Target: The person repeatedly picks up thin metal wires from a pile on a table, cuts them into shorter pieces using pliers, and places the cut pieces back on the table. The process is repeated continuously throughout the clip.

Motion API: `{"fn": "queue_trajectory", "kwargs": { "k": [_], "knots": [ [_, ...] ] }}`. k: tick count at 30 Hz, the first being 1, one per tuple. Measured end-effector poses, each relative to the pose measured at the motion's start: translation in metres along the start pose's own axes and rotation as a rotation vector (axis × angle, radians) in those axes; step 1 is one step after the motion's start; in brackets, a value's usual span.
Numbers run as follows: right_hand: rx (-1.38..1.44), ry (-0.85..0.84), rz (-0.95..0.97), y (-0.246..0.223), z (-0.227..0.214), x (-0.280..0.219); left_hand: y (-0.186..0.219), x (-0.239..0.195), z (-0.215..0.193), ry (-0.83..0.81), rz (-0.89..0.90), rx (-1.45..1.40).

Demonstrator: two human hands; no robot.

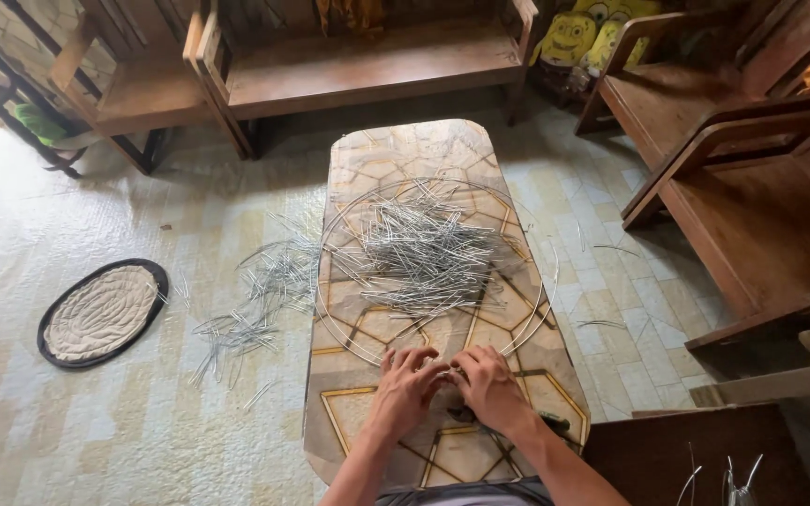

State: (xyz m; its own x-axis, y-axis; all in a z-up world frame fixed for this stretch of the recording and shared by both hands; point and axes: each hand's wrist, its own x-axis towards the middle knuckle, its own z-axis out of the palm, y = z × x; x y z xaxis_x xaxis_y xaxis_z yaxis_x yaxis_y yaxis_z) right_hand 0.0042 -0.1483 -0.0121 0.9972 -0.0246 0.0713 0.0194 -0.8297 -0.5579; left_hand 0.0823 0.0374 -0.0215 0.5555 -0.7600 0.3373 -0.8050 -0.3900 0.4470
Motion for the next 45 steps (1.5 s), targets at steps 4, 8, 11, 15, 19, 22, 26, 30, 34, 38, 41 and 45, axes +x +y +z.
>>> {"fn": "queue_trajectory", "kwargs": {
  "k": [4,8,11,15,19,22,26,30,34,38,41,45],
  "knots": [
    [-0.080,-0.100,0.003,0.003,-0.004,0.005,-0.004,0.002,0.004,-0.019,-0.048,-0.028],
    [-0.176,-0.184,-0.098,0.015,-0.006,0.014,-0.003,0.004,-0.003,0.132,-0.169,-0.241],
    [-0.233,-0.239,-0.138,0.017,-0.011,0.019,-0.008,0.005,0.000,0.298,-0.265,-0.366],
    [-0.285,-0.257,-0.192,0.023,-0.010,0.022,-0.012,0.003,0.004,0.532,-0.294,-0.380],
    [-0.135,-0.270,-0.179,0.003,-0.020,0.008,-0.011,-0.004,0.000,0.493,-0.327,-0.315],
    [-0.044,-0.195,-0.298,-0.016,-0.026,-0.008,-0.002,-0.006,-0.015,0.357,-0.367,-0.219],
    [0.073,-0.094,-0.408,-0.035,-0.040,-0.036,0.029,-0.013,-0.044,0.152,-0.232,-0.088],
    [0.047,-0.093,-0.404,-0.045,-0.045,-0.067,0.054,-0.031,-0.055,0.140,-0.140,-0.091],
    [0.098,-0.149,-0.368,-0.048,-0.049,-0.100,0.078,-0.053,-0.057,0.111,-0.141,-0.096],
    [0.106,-0.334,-0.309,-0.038,-0.044,-0.126,0.095,-0.072,-0.056,0.094,-0.083,-0.030],
    [0.050,-0.284,-0.379,-0.033,-0.043,-0.125,0.093,-0.076,-0.050,0.113,-0.050,-0.010],
    [-0.146,-0.123,-0.470,-0.032,-0.047,-0.086,0.066,-0.059,-0.035,0.125,-0.081,-0.017]
  ]
}}
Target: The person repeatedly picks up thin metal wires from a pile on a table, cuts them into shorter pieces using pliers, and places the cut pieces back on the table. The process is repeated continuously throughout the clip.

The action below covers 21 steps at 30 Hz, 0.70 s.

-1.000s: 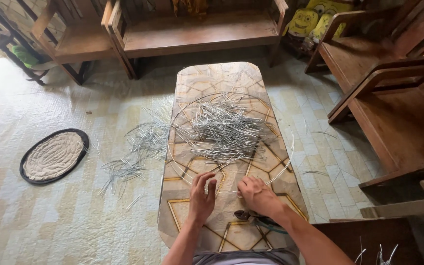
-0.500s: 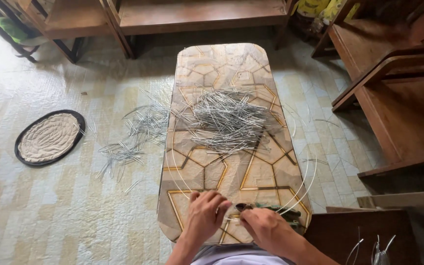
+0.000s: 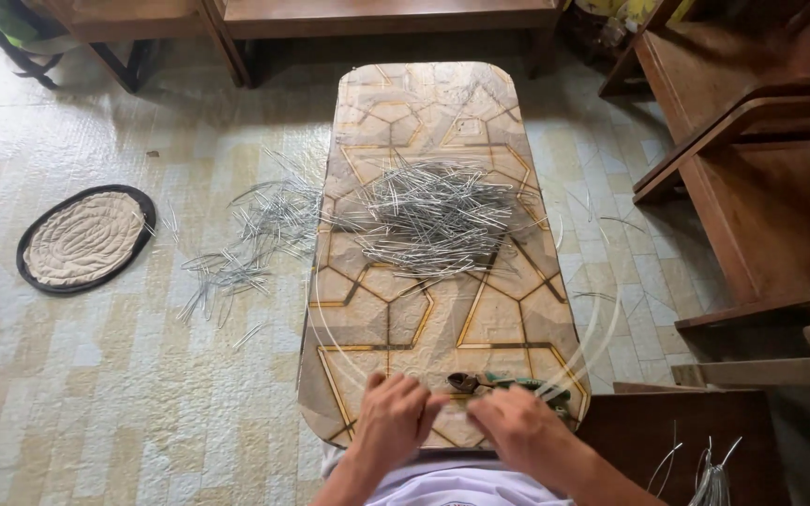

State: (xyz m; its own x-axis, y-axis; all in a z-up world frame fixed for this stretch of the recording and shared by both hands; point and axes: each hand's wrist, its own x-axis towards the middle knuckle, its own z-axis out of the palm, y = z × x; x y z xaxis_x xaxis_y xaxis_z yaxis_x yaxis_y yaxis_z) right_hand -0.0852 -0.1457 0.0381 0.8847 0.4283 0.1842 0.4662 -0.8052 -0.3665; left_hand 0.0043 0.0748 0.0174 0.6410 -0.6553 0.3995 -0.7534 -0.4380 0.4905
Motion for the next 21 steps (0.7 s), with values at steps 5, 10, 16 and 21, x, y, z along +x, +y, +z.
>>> {"fn": "queue_trajectory", "kwargs": {
  "k": [5,10,16,21],
  "knots": [
    [0.126,0.071,0.039,0.047,0.003,0.052,-0.040,0.050,0.011,0.107,-0.001,0.069],
    [0.085,0.165,0.125,0.078,0.027,0.078,-0.060,0.072,0.022,0.235,-0.048,0.059],
    [0.165,0.075,0.161,0.090,0.052,0.079,-0.049,0.076,0.010,0.447,0.009,-0.122],
    [0.184,0.064,0.215,0.086,0.047,0.077,-0.046,0.077,-0.003,0.696,-0.076,-0.655]
  ]
}}
